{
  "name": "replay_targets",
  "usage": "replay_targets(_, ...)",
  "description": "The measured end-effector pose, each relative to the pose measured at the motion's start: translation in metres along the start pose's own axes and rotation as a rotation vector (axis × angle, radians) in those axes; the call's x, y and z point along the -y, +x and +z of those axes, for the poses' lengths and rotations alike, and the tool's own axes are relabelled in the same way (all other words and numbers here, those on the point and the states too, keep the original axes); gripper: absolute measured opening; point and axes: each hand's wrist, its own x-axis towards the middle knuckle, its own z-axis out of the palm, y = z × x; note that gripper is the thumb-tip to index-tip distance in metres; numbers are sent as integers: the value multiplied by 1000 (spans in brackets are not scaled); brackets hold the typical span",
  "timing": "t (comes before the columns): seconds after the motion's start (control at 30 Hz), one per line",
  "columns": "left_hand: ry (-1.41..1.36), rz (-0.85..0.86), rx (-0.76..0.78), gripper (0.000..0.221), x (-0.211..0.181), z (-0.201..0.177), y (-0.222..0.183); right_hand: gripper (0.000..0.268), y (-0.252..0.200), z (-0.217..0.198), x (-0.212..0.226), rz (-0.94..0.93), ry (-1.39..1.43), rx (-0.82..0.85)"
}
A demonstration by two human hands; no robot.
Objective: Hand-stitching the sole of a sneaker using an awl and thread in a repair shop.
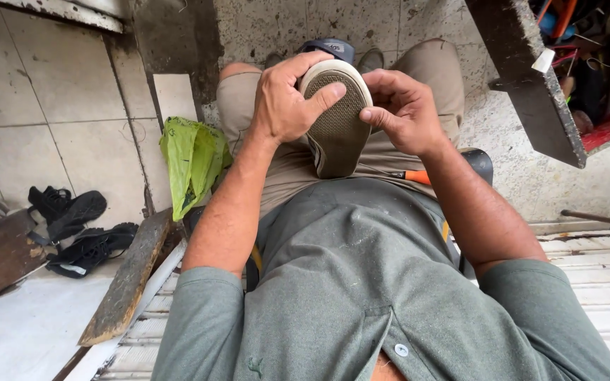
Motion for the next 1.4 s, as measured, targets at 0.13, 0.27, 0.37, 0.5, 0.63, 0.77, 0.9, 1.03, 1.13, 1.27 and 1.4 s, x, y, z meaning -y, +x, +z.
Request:
replay_targets(0.13,-160,-46,30,26,5,-1,0,40,1,4,8,9,-2,43)
replay_targets(0.27,-194,-14,88,24,12,3,-3,25,10,1,13,-73,-159,-11)
replay_targets(0.37,-161,32,81,23,13,9,-3,21,16,0,15,-168,-351,-82)
replay_targets(0.5,-132,37,86,22,17,14,-4,19,17,2,18,-260,-530,-67)
replay_targets(0.63,-129,26,107,21,15,15,-4,13,15,7,25,-241,-572,-69)
replay_targets(0.77,-130,15,110,21,19,18,-2,16,14,4,16,-177,-478,-91)
replay_targets(0.9,-107,-38,97,23,26,24,0,14,15,1,6,-131,-304,-108)
replay_targets(1.03,-143,79,112,22,27,27,-1,36,7,-1,-19,-65,-254,-108)
replay_targets(1.13,-180,198,147,25,23,32,10,49,6,-6,-20,-126,-217,-304)
replay_targets(1.27,-43,215,160,33,18,33,0,45,18,-17,-30,-130,120,-239)
replay_targets(1.4,163,364,100,50,1,22,-7,96,23,-25,-37,-77,194,175)
